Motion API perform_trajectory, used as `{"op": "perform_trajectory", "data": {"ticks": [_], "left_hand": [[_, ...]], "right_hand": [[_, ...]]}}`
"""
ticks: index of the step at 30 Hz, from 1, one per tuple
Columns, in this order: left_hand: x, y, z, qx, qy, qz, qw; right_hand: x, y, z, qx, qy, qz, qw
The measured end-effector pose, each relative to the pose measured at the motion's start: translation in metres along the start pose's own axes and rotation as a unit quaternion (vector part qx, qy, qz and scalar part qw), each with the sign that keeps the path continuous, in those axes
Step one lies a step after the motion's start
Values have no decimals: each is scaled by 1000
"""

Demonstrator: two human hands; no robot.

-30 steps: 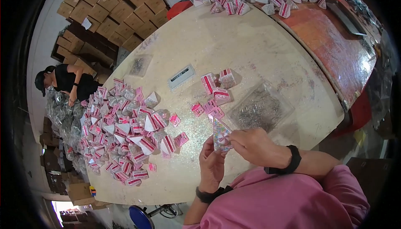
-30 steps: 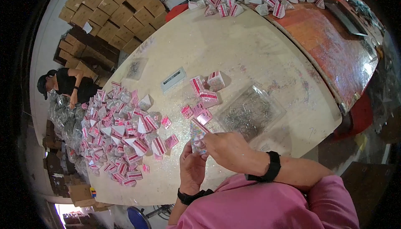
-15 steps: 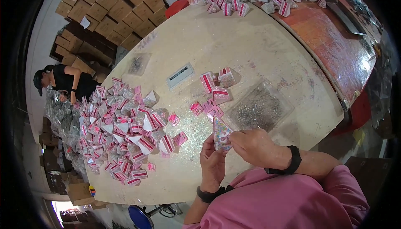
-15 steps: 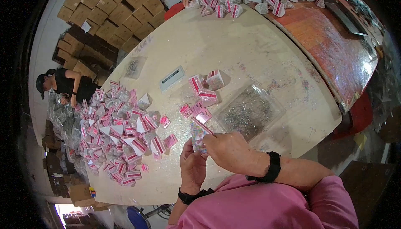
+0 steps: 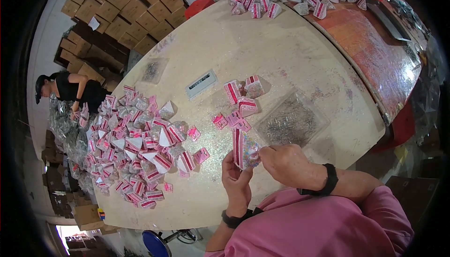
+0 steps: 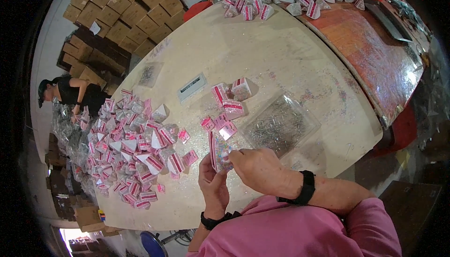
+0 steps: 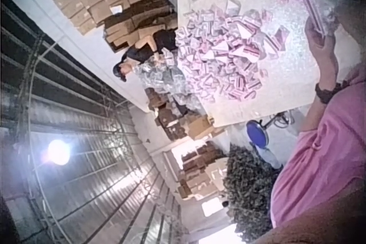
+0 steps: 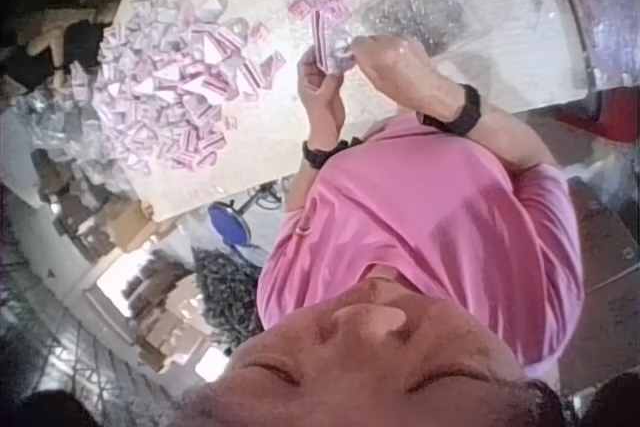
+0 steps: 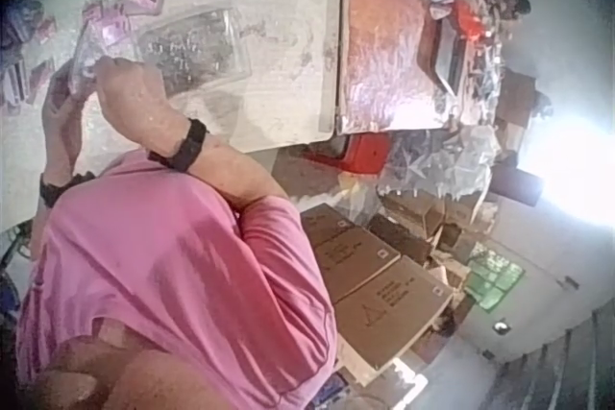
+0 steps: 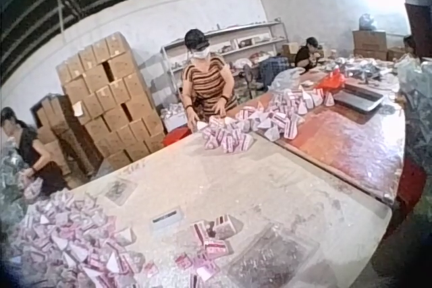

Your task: Packaging small triangular items into plastic bags and boxes.

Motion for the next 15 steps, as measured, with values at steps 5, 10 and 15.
{"op": "perform_trajectory", "data": {"ticks": [5,10,15], "left_hand": [[-1,-4,4,16,10,22,1000],[-1,-2,1,50,-29,16,998],[-3,-5,2,44,-26,17,999]], "right_hand": [[0,-1,2,-9,14,10,1000],[0,-1,2,-26,33,16,999],[-1,-1,2,-42,21,14,999]]}}
Point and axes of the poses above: each hand's wrist, its own x-axis towards the middle knuckle, its own y-axis out of the back of the hand, z = x × y, the point moved 1 cm from there along x, towards the middle knuckle, and after that the axes turned 1 degree about -x, right-handed, at the moved point
